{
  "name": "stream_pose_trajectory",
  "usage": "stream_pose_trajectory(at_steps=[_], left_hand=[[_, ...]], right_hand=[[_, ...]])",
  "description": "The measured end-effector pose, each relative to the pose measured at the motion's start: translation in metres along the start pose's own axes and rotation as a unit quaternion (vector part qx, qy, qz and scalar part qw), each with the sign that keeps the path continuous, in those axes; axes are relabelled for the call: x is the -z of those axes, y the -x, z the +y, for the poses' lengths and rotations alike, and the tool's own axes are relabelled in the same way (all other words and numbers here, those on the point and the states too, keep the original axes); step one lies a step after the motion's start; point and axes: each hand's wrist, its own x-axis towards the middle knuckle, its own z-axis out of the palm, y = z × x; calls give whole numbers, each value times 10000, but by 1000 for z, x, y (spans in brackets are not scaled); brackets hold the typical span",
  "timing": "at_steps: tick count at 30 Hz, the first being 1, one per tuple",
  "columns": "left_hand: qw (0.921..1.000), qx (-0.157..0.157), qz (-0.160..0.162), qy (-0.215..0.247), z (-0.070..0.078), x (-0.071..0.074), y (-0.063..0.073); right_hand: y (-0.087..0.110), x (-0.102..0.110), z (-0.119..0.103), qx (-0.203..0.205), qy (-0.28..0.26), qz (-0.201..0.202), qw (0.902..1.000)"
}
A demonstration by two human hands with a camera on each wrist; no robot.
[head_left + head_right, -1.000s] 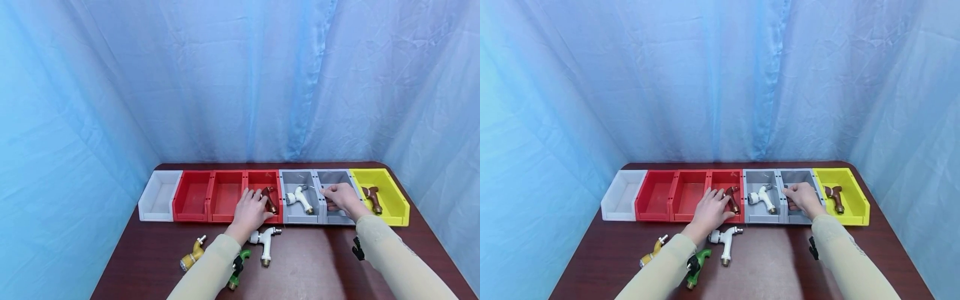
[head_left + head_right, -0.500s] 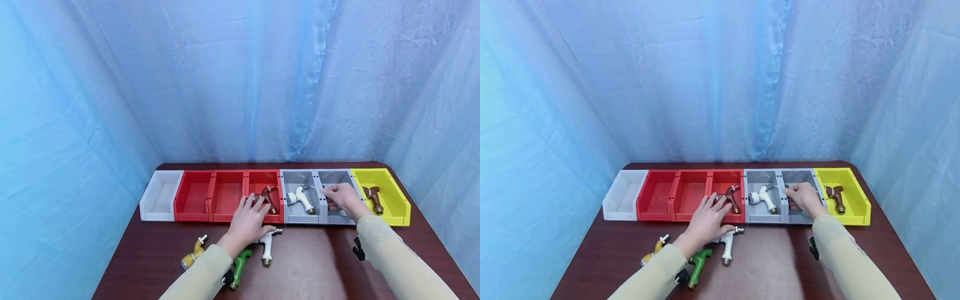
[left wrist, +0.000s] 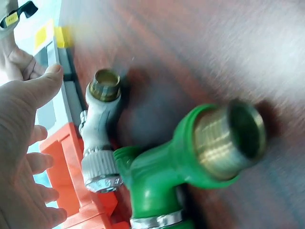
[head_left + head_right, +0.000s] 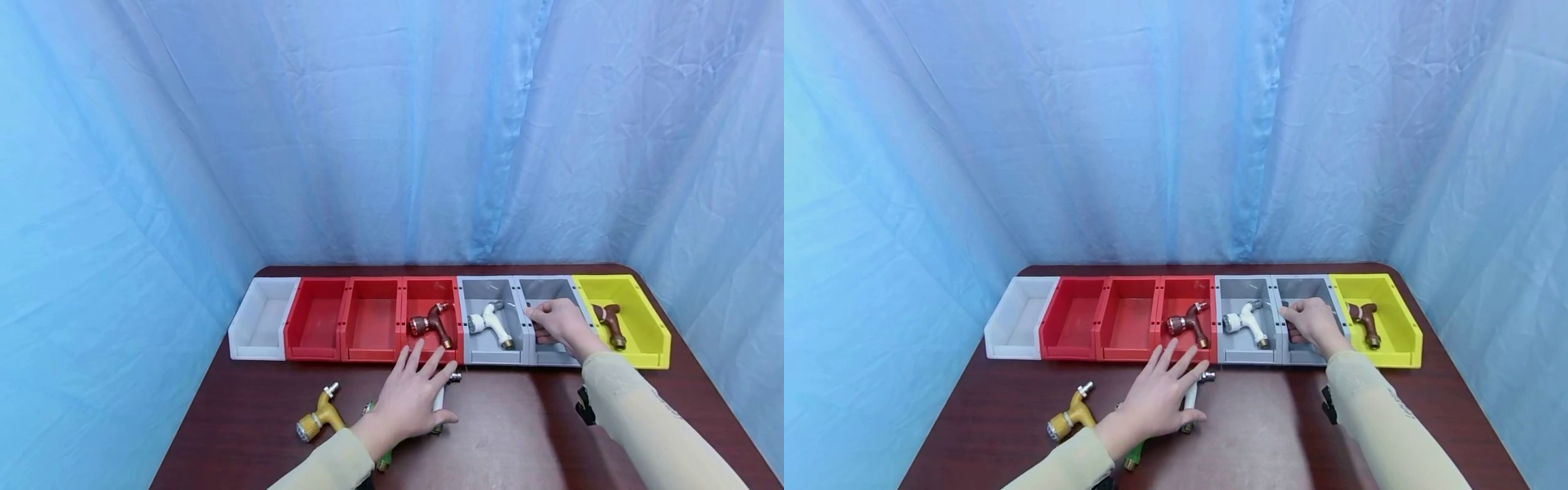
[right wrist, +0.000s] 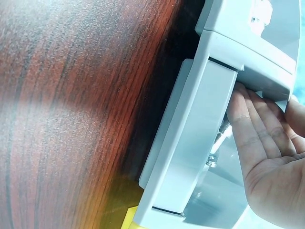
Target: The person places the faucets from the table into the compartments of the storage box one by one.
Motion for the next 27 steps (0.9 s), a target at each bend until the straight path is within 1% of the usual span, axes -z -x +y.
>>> stream_pose_trajectory(at_steps=[3,10,14,16,18,22,27], left_hand=[[9999,-77,-29,85,3,-3,5],[9996,-263,-141,17,5,-14,14],[9991,-387,-31,-178,7,-20,18],[9987,-401,24,-308,7,-22,19],[9984,-398,32,-394,7,-23,20],[9978,-411,-69,-515,6,-22,19],[9973,-481,-179,-532,3,-20,17]], right_hand=[[0,0,0,-7,5,11,10000],[0,0,1,22,6,12,10000],[0,0,2,42,-19,4,10000],[0,0,2,55,-24,-5,10000],[0,0,2,68,-29,-18,10000],[-1,0,3,42,-14,-8,10000],[-3,0,3,18,23,-16,10000]])
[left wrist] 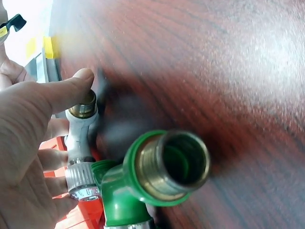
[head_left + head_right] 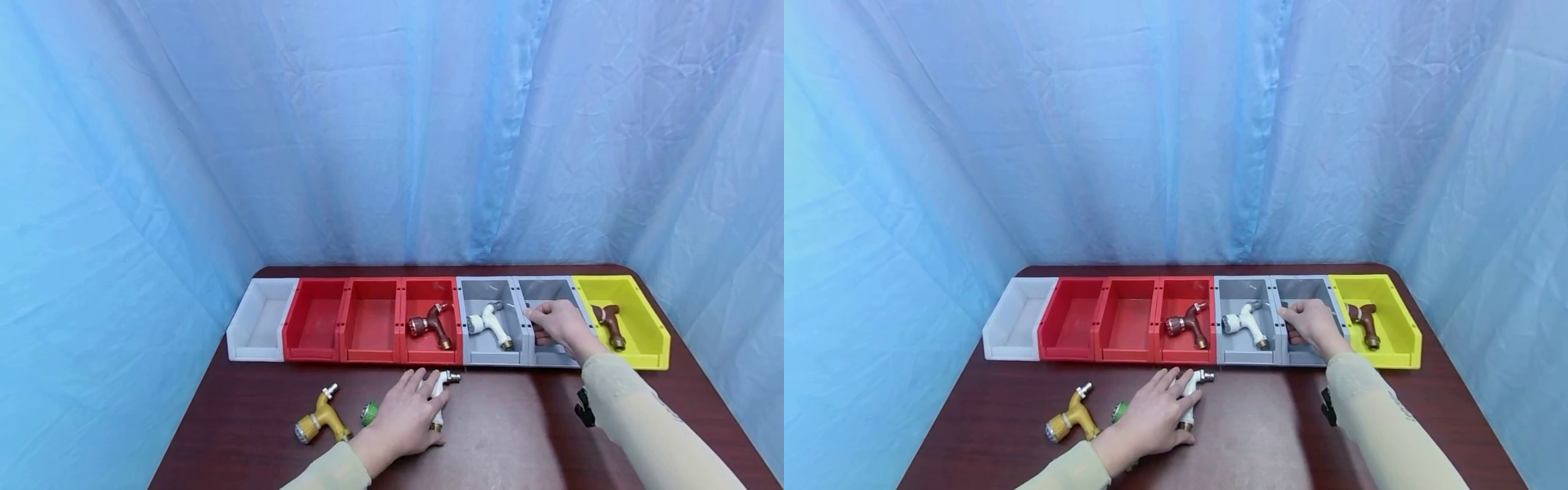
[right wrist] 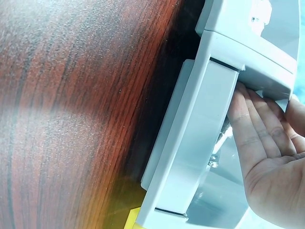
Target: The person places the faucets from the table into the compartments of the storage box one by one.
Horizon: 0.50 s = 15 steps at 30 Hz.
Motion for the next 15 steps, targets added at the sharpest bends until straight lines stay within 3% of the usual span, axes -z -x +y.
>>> stream_pose_trajectory(at_steps=[15], left_hand=[[9995,-292,76,4,-8,-2,2]], right_hand=[[1,0,0,-3,24,39,10000]])
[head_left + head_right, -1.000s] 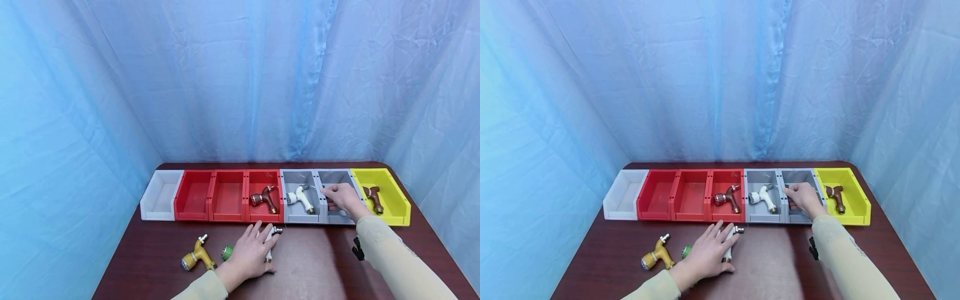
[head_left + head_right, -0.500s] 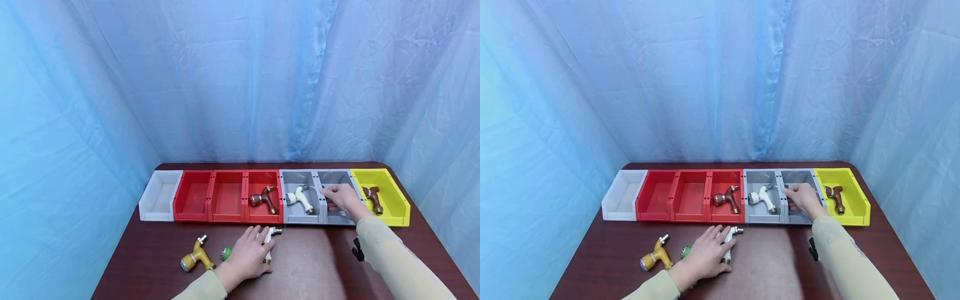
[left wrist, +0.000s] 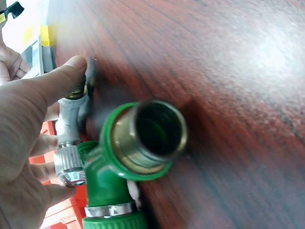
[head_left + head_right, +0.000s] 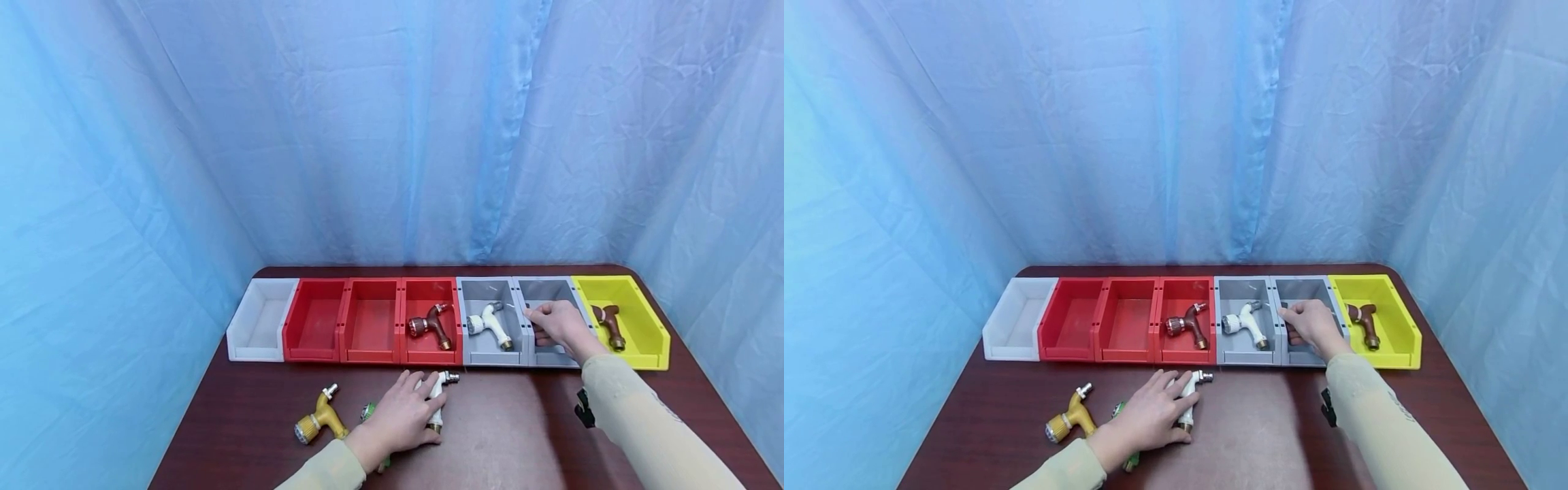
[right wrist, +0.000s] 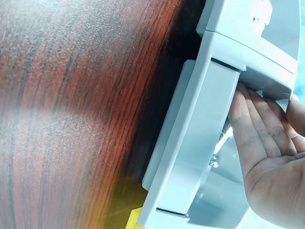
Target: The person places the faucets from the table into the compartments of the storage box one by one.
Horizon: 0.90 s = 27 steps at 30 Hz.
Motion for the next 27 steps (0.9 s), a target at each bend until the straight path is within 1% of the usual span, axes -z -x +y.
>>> stream_pose_trajectory(at_steps=[5,9,16,20,23,27], left_hand=[[9999,2,81,115,-1,-1,2],[9998,23,175,96,-1,-2,3],[9968,-214,692,-340,-4,-6,6],[9950,-304,847,-441,-6,-8,9],[9940,-338,904,-513,-6,-8,11],[9945,-336,844,-513,-7,-8,13]], right_hand=[[0,1,0,23,9,-12,10000],[1,0,1,59,14,-2,10000],[1,0,1,27,10,-4,10000],[0,0,1,2,26,-6,10000],[0,0,1,0,41,-13,10000],[0,-1,1,-9,10,-36,10000]])
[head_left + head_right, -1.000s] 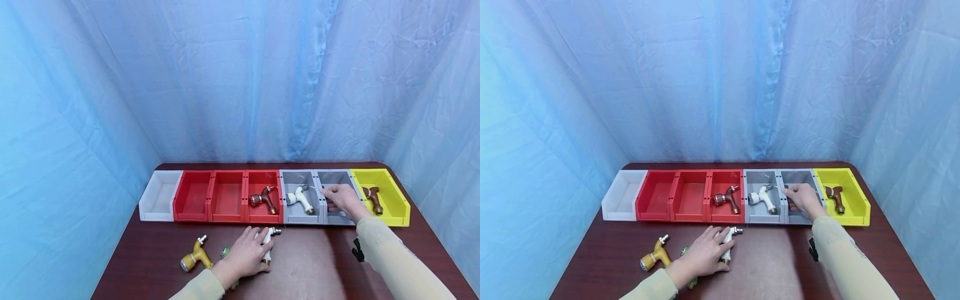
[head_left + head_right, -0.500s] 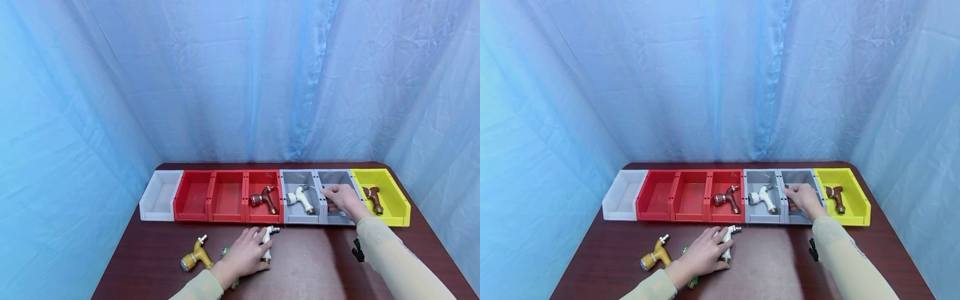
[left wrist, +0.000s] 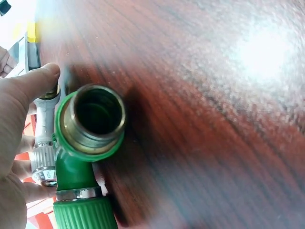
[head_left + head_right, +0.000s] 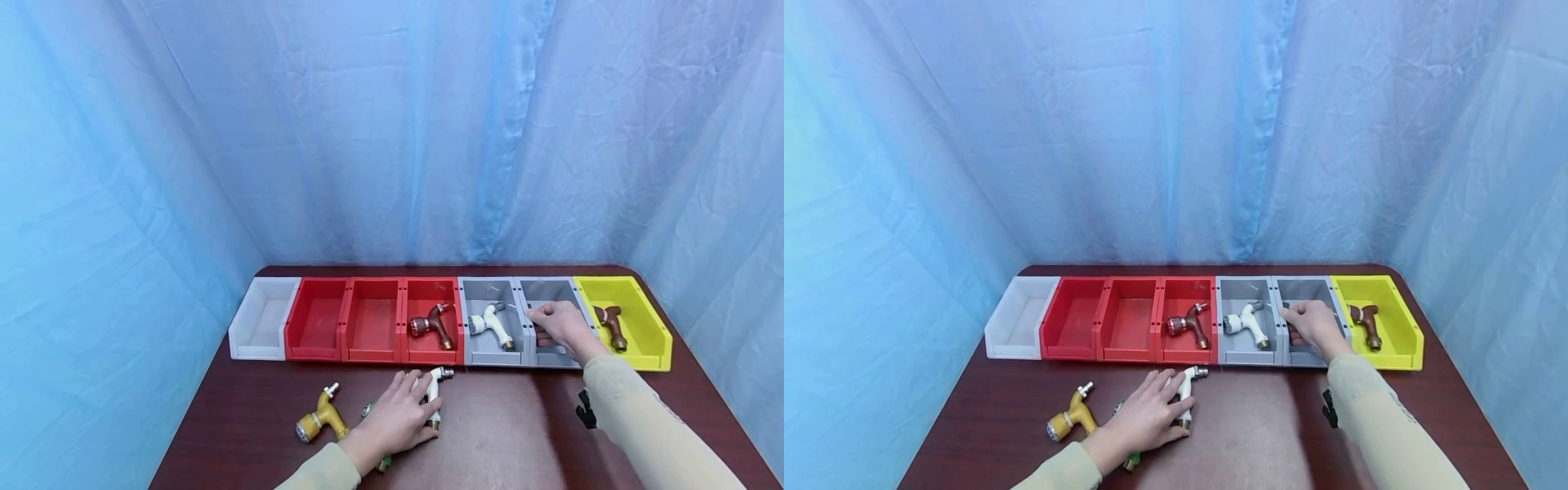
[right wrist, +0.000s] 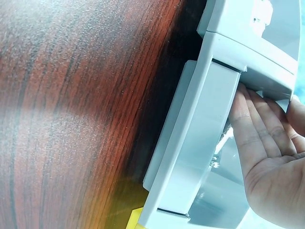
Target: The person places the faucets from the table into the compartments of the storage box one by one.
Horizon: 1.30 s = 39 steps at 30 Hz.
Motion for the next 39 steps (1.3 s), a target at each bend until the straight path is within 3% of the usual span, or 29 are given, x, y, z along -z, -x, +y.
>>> stream_pose_trajectory(at_steps=[4,13,26,39], left_hand=[[10000,-35,44,21,0,1,2],[9977,-172,643,-125,0,1,4],[9961,-189,852,119,-1,9,5],[9913,-91,1307,133,-7,16,5]], right_hand=[[0,0,0,17,-17,-6,10000],[0,0,1,30,-18,5,10000],[1,0,1,79,-17,30,10000],[0,-1,2,87,-59,50,9999]])
